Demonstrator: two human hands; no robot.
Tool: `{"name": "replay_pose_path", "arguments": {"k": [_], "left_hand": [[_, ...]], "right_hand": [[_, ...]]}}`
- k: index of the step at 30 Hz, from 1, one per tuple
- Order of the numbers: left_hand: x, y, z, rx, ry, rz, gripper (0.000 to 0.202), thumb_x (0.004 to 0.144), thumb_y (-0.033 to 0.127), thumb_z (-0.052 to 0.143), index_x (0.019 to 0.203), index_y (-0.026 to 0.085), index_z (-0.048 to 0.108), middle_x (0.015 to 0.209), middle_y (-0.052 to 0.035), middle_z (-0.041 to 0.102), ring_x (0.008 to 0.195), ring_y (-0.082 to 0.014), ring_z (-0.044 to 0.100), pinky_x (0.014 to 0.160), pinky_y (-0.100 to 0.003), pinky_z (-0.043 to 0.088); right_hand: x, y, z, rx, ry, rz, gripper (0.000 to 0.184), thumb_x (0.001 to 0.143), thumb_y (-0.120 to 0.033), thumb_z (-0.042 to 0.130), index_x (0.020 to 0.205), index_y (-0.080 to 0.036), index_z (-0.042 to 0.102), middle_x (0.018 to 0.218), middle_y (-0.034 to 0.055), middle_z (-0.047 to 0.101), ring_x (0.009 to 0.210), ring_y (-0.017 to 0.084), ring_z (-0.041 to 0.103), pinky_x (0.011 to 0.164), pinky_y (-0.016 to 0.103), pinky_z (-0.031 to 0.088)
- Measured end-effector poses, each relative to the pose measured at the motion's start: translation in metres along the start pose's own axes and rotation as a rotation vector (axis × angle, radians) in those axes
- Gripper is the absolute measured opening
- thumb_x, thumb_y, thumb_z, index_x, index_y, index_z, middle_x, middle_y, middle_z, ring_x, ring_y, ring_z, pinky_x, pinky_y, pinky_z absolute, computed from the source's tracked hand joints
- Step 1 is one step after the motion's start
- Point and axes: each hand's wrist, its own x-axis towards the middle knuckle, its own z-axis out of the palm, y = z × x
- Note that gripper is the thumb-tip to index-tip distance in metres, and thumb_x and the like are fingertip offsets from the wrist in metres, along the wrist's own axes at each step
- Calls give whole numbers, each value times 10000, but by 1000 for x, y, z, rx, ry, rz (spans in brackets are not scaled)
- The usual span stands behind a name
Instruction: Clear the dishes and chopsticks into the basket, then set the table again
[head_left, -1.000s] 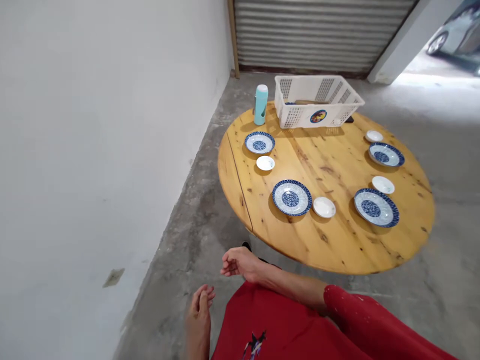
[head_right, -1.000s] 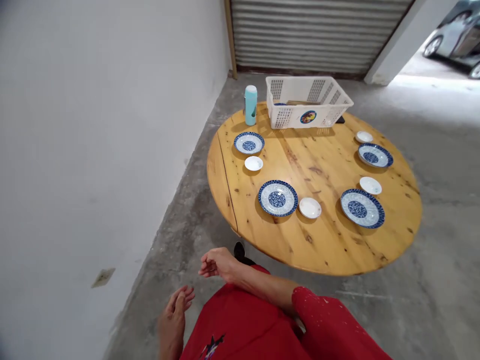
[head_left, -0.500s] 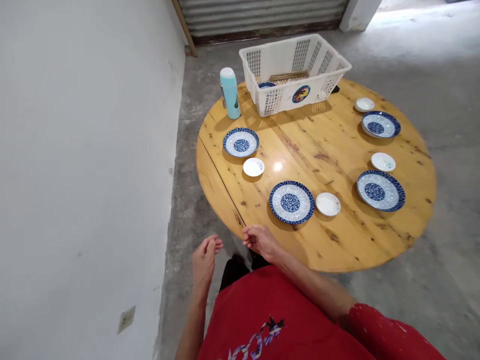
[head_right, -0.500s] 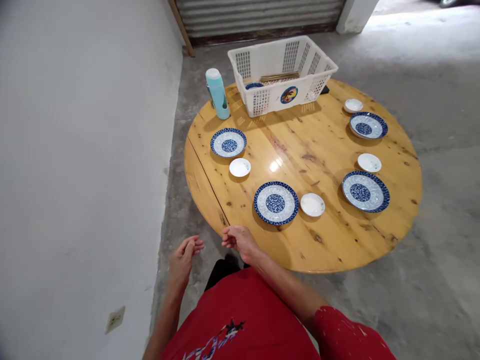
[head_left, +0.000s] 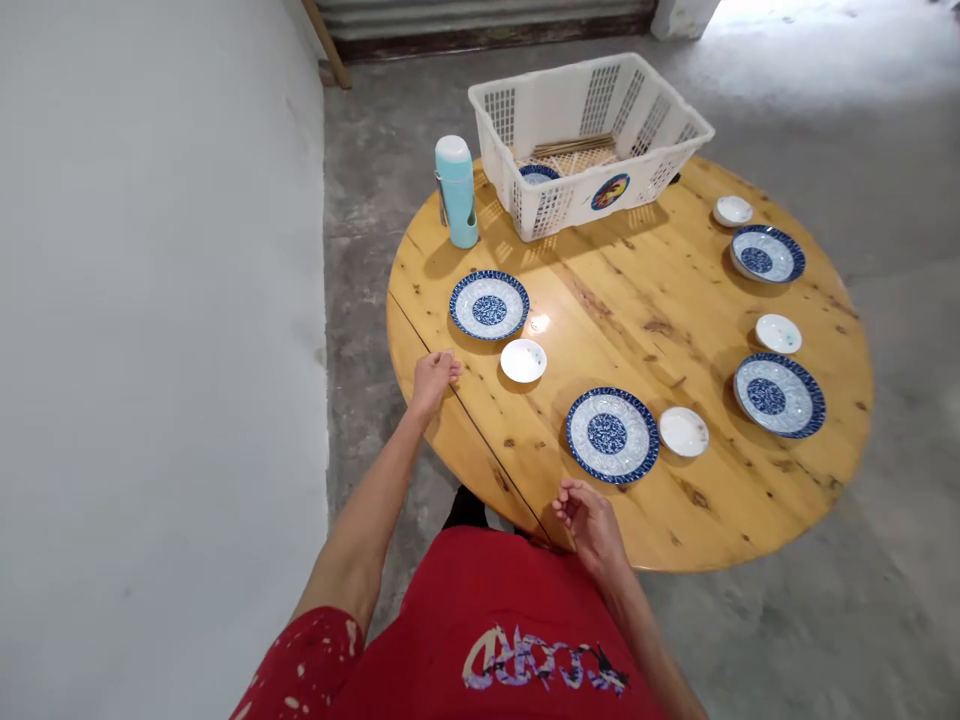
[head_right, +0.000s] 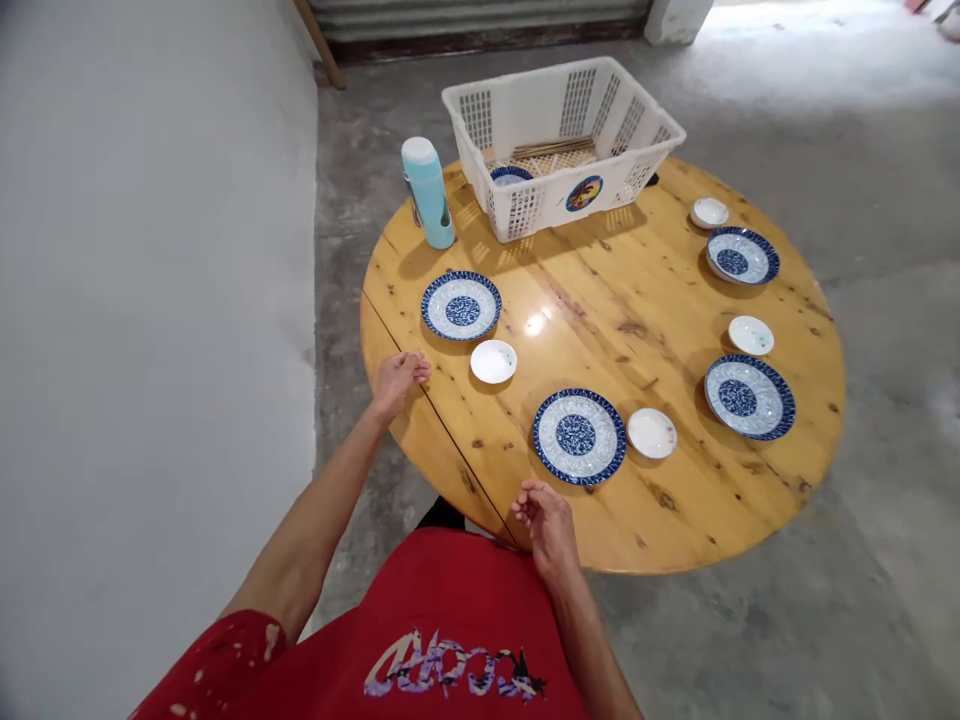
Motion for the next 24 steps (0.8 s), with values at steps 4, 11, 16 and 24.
{"name": "replay_pose_path", "arguments": {"k": [4,11,16,24], "left_hand": [[54,11,10,-2,-104,35,304,879,405,583,768,123,602,744,-70,687,596,-97,639,569,-189,499],[116,20,20,94,-175,-59,277,864,383,603,741,137,571,610,-26,635,552,-116,643,521,-198,501],[127,21,24,212,-179,-3,203,869,299,543,725,156,540,551,18,584,585,-121,638,579,-274,555],[101,57,16,166,-155,287,191,720,301,608,603,193,504,531,36,532,458,-119,541,573,-384,594]], "right_hand": [[6,6,34,30,39,-10,234,605,-280,773,779,-165,667,657,-16,615,610,113,601,561,205,452],[11,9,75,107,216,-50,225,603,-262,754,777,-155,660,646,-18,617,597,112,605,555,204,455],[17,13,87,142,270,-71,220,584,-234,695,782,-147,657,633,-8,635,569,120,611,550,216,445],[21,0,72,172,254,-144,200,589,-273,659,748,-153,651,619,-18,631,542,108,600,542,219,425]]}}
